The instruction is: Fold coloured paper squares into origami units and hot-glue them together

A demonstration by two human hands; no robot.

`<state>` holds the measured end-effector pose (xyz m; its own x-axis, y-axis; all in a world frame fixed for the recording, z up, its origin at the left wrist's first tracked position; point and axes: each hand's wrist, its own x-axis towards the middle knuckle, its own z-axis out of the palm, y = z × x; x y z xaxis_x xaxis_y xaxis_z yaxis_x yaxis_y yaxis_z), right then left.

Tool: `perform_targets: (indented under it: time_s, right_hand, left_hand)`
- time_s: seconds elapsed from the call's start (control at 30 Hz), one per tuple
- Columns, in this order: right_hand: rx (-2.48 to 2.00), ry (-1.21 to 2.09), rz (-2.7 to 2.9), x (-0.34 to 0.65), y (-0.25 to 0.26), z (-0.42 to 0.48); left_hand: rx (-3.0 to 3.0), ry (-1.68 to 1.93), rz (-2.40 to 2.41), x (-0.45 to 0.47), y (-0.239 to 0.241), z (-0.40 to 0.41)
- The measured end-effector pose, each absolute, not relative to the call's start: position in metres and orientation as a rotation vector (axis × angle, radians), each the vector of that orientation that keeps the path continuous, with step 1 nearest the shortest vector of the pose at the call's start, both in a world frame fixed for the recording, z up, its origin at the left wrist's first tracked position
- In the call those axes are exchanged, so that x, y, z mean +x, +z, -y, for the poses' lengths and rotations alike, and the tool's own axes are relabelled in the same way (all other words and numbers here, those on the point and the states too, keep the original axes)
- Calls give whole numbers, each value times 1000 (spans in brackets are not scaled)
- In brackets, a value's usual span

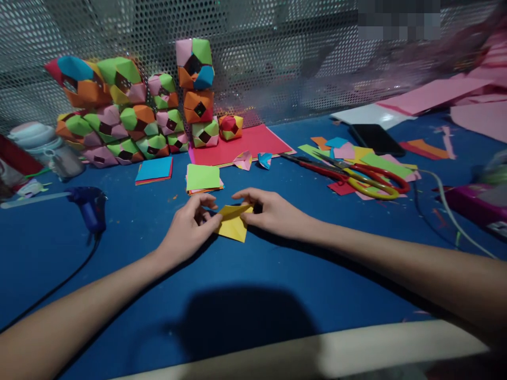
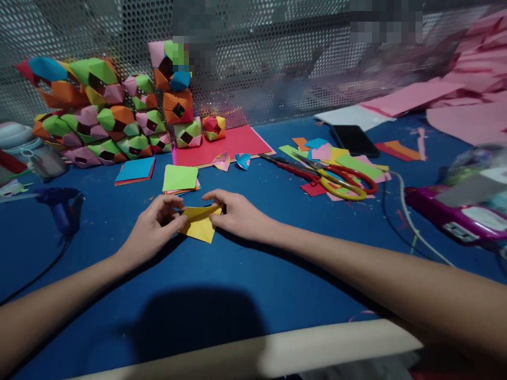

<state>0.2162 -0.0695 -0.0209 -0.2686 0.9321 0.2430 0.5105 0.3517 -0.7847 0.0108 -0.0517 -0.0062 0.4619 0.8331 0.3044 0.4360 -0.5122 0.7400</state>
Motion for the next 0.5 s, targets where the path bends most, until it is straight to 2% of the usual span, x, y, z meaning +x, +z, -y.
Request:
perform_targets:
  time_s: [0.13, 0.33, 0.5]
  right_hand:
    - [-1212, 825, 1780, 207, -20, 77]
    - [-1128, 1071, 1471, 202, -24, 78]
    - [-1067, 989, 1545, 204, -28, 79]
  left_hand:
    - [2121, 939, -1077, 14, -2, 58]
    - [1593, 1025, -1145, 25, -1, 62]
    - [1519, 1026, -1116, 28, -4, 60]
